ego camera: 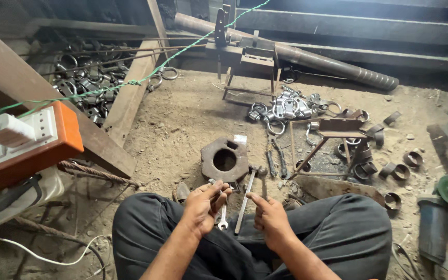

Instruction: The person sits on the floor and assembles metal hardware components, likely shackles or turnbuckles. They use a wrench to tighten nuts onto threaded rods and a hammer to secure parts onto a metal block. The person handles multiple units one by one, placing finished pieces on the floor.

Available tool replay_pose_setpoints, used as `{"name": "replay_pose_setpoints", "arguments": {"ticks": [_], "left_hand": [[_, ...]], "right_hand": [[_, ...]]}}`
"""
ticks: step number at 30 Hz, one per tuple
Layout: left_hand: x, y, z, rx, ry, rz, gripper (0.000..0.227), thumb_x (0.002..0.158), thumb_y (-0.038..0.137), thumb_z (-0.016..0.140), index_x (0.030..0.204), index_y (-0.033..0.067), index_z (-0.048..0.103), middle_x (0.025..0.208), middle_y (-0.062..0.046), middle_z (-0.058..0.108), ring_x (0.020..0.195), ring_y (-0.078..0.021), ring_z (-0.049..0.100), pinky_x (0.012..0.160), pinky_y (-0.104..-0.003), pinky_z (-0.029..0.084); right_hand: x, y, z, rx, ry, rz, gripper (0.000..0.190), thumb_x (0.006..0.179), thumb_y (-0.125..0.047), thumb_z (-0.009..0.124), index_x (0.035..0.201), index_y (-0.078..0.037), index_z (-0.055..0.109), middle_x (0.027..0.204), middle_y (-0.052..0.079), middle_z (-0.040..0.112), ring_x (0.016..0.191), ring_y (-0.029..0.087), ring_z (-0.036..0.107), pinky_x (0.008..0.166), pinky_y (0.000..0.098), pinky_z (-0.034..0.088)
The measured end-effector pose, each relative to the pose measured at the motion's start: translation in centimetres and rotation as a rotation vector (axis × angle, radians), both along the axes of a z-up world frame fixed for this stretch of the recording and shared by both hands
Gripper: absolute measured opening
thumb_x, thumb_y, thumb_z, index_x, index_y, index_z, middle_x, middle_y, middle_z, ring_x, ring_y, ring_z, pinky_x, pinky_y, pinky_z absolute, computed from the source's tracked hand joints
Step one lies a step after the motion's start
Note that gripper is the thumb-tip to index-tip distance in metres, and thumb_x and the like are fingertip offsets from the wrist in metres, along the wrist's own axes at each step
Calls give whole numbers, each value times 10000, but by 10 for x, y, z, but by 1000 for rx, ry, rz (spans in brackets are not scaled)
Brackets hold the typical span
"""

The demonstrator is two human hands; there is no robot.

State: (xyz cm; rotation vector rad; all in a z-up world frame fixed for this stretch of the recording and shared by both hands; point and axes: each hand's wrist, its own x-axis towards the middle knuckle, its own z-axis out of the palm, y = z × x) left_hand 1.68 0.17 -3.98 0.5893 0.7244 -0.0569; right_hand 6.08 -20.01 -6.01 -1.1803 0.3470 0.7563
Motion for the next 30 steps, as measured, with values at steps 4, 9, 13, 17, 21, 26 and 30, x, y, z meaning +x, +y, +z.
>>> {"name": "replay_pose_setpoints", "arguments": {"ticks": [4, 9, 13, 17, 21, 26, 30], "left_hand": [[9, 7, 33, 244, -12, -92, 209, 973, 149, 681, 1037, -48, 707, 884, -139, 753, 721, -148, 717, 586, -208, 582], [19, -4, 71, 241, -108, -153, 264, 991, 174, 584, 1101, -28, 713, 886, -96, 755, 751, -120, 731, 586, -196, 581], [21, -22, 72, 210, -191, -231, 274, 1020, 159, 549, 1204, -22, 642, 915, -88, 762, 766, -125, 728, 584, -200, 570], [16, -38, 66, 179, -319, -311, 303, 1034, 154, 538, 1257, -34, 620, 928, -98, 764, 778, -131, 724, 617, -227, 579], [13, -46, 56, 189, -332, -431, 317, 1012, 155, 532, 1261, -21, 620, 970, -85, 759, 836, -149, 744, 730, -300, 611], [12, -42, 42, 442, -434, -498, 378, 1061, 177, 520, 1332, -59, 638, 1080, -103, 764, 991, -157, 713, 876, -301, 596], [8, -37, 45, 237, -537, -480, 442, 1094, 213, 497, 1431, -63, 573, 1139, -141, 729, 1015, -198, 689, 845, -321, 579]], "right_hand": [[5, -5, 3, 48, -31, -3, 281, 964, -238, 642, 1134, -26, 714, 534, -73, 292, 423, 89, 296, 433, 296, 293], [9, -18, 14, 108, -14, -55, 316, 975, -277, 612, 1138, -27, 714, 536, -70, 290, 422, 90, 304, 432, 291, 292], [14, -23, 15, 148, 41, -118, 303, 970, -298, 605, 1115, -55, 711, 527, -65, 305, 411, 95, 312, 422, 298, 279], [18, -29, 3, 256, 6, -137, 338, 1041, -314, 644, 872, -74, 476, 532, -48, 329, 412, 122, 339, 421, 318, 296], [20, -29, 7, 236, -218, -131, 165, 997, -178, 666, 985, -13, 660, 555, -69, 408, 435, 59, 328, 419, 278, 261], [21, -38, 32, 70, -477, 6, 207, 978, -176, 654, 1032, 12, 722, 622, -63, 501, 507, 36, 375, 443, 258, 262], [21, -38, 42, -160, -792, 136, 243, 970, -195, 658, 1073, -2, 764, 734, -53, 682, 659, 17, 542, 566, 227, 434]]}}
